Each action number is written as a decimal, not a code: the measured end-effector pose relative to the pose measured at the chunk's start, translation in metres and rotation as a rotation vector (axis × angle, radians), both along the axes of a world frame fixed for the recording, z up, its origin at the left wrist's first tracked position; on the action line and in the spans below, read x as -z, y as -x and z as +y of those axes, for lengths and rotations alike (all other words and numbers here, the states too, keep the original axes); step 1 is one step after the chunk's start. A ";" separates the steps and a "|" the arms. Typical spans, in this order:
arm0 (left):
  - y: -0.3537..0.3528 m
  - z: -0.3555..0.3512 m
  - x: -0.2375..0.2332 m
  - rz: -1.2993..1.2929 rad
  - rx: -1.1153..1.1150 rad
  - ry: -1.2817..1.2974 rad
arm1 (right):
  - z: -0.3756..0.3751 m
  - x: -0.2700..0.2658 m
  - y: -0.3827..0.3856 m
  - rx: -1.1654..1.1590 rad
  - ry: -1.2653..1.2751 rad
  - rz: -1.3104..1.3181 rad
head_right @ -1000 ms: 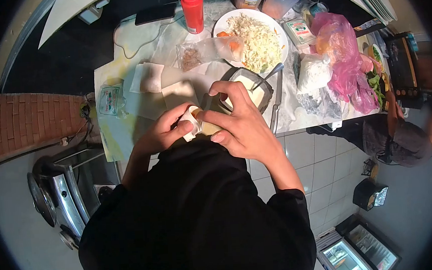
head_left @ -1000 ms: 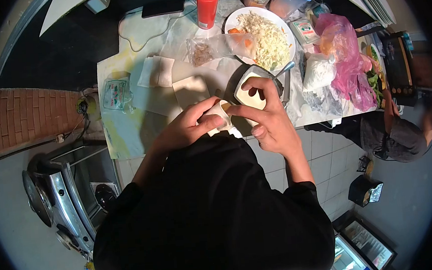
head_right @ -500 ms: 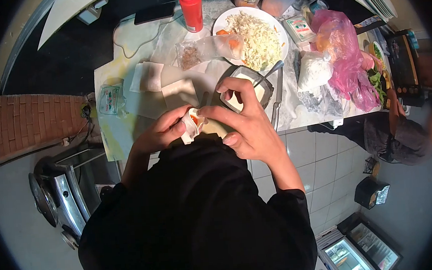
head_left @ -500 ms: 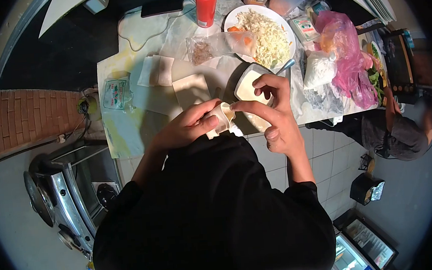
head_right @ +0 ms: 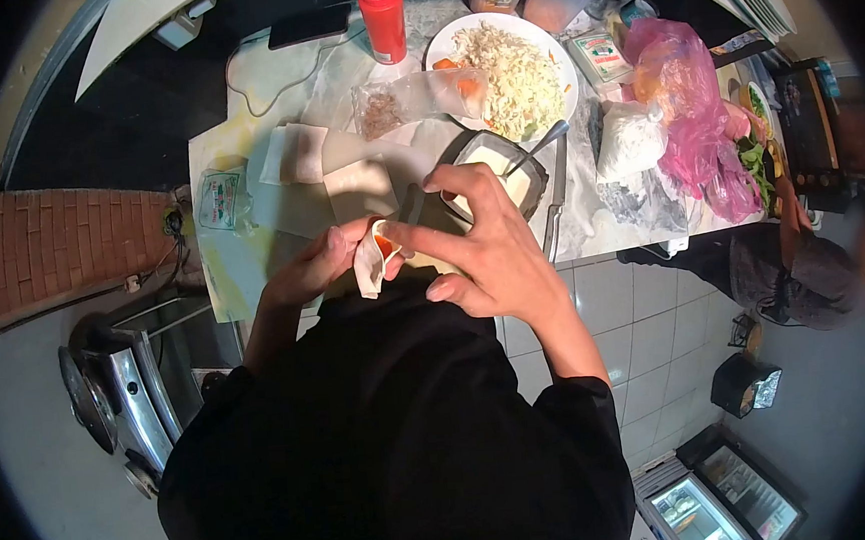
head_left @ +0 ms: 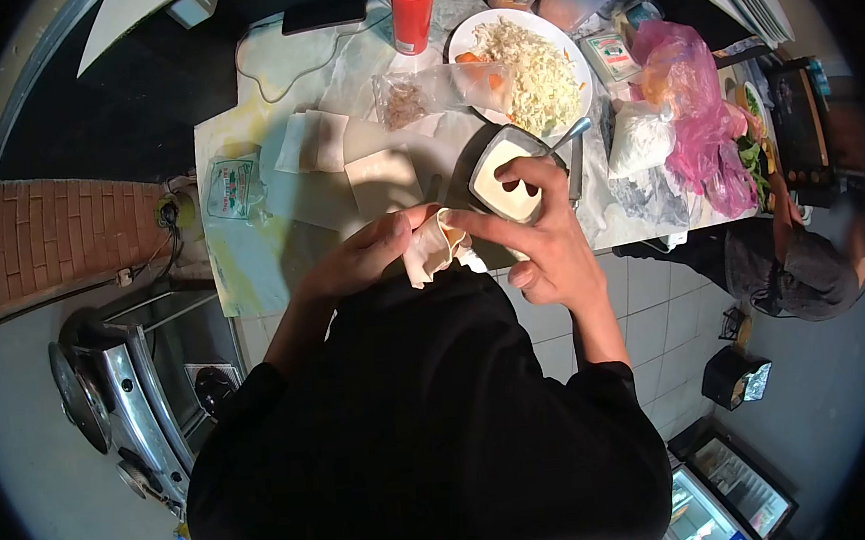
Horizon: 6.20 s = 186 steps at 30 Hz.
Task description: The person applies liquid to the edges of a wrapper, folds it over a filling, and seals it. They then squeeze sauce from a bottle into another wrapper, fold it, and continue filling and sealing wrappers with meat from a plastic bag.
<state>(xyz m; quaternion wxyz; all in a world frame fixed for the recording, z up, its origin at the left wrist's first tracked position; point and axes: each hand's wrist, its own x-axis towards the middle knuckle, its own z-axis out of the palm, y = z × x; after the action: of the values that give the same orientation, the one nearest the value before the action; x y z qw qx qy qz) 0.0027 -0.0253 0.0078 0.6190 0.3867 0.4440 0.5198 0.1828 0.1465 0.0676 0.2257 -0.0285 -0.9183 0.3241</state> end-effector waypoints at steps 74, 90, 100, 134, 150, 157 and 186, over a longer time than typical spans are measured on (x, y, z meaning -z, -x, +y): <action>0.012 0.011 -0.003 -0.179 0.095 0.040 | -0.007 -0.004 -0.006 0.127 0.718 0.021; -0.005 0.013 -0.009 0.351 -0.332 -0.172 | -0.040 -0.024 0.022 0.180 0.595 -0.058; -0.002 0.010 -0.002 0.321 -0.316 -0.203 | -0.041 -0.020 0.027 0.187 0.515 -0.095; 0.004 0.006 -0.007 -0.593 0.204 0.104 | 0.022 -0.039 0.019 -0.355 -0.249 -0.068; -0.009 0.017 0.000 0.205 -0.431 -0.033 | -0.051 0.029 0.046 0.461 0.723 0.077; -0.012 0.022 -0.004 0.155 -0.415 -0.101 | -0.051 0.030 0.050 0.432 0.733 0.151; -0.012 0.018 0.005 -0.089 -0.468 0.070 | -0.050 0.025 0.058 0.426 0.696 0.068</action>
<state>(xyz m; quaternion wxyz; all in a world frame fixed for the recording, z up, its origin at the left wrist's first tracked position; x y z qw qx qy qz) 0.0151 -0.0070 0.0032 0.5137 0.2282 0.5117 0.6498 0.1248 0.0964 0.0428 0.2948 -0.2821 -0.7192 0.5623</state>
